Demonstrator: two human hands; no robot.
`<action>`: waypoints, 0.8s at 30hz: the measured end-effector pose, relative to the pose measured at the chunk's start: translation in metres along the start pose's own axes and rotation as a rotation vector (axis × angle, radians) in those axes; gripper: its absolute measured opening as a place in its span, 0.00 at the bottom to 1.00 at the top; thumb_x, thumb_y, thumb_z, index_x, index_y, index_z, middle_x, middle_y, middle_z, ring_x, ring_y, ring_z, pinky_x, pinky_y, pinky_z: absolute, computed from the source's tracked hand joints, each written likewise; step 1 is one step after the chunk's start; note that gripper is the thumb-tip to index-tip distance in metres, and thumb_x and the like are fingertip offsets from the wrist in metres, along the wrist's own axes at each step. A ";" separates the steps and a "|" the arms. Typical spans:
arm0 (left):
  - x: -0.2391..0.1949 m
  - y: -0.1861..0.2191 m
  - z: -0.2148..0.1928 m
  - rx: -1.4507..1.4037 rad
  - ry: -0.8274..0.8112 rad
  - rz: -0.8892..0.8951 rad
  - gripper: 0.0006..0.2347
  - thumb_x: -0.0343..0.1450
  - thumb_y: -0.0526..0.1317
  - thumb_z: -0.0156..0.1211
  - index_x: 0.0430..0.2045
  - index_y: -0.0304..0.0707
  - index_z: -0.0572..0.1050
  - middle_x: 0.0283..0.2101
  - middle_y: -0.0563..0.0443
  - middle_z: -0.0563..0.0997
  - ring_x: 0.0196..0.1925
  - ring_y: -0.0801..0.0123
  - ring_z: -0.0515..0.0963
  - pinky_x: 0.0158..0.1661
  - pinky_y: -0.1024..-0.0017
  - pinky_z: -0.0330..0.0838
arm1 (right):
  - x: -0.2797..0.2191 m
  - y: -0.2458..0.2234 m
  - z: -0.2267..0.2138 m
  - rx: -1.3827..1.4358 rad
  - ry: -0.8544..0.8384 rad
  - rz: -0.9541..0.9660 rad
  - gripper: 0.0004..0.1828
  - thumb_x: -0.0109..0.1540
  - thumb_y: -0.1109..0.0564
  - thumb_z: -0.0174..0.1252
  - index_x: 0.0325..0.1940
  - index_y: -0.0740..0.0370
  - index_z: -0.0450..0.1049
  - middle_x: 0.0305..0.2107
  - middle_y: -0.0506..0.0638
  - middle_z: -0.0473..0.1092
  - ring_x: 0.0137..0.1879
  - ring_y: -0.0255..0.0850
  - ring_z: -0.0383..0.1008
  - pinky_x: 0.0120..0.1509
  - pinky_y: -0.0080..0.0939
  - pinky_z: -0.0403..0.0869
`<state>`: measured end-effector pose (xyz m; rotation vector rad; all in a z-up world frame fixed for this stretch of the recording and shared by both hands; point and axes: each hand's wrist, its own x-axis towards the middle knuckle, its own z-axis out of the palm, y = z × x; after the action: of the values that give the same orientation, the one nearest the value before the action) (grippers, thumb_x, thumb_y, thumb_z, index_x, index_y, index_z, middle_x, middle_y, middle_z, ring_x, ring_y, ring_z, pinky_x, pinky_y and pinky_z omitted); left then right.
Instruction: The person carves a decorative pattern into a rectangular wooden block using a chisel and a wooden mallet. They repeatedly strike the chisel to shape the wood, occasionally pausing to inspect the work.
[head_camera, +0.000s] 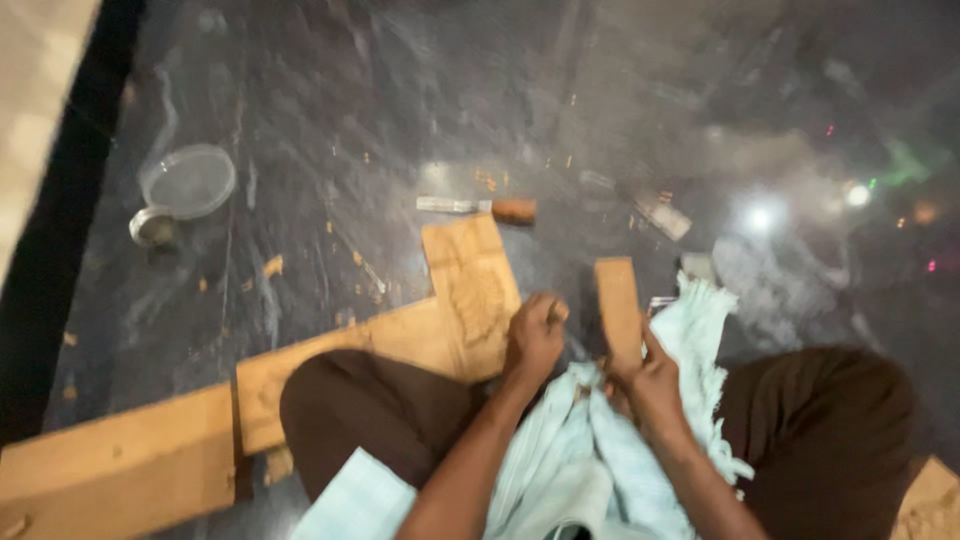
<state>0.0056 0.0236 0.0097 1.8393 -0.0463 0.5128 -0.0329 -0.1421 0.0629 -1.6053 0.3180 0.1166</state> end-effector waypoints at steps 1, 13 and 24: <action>0.002 0.000 -0.004 0.004 -0.011 -0.012 0.05 0.66 0.27 0.55 0.31 0.34 0.74 0.35 0.41 0.79 0.40 0.46 0.79 0.39 0.58 0.74 | -0.001 0.000 0.001 -0.039 0.036 0.059 0.48 0.51 0.74 0.63 0.74 0.56 0.61 0.26 0.53 0.74 0.17 0.37 0.67 0.19 0.38 0.65; -0.018 -0.026 -0.055 0.242 -0.023 -0.322 0.03 0.67 0.35 0.63 0.29 0.37 0.78 0.29 0.38 0.82 0.34 0.46 0.83 0.35 0.56 0.75 | -0.001 -0.010 0.008 0.097 -0.107 0.049 0.43 0.49 0.74 0.59 0.70 0.57 0.67 0.23 0.53 0.73 0.15 0.39 0.67 0.19 0.38 0.65; -0.003 -0.053 -0.087 -0.639 0.262 -0.593 0.04 0.72 0.30 0.59 0.31 0.25 0.73 0.31 0.42 0.84 0.32 0.58 0.87 0.32 0.65 0.82 | 0.010 0.007 0.012 0.009 -0.142 -0.056 0.41 0.52 0.71 0.58 0.72 0.60 0.66 0.29 0.51 0.75 0.21 0.35 0.69 0.23 0.35 0.69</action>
<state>-0.0098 0.1207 -0.0185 1.0742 0.4524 0.2653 -0.0236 -0.1319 0.0529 -1.5864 0.1636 0.1853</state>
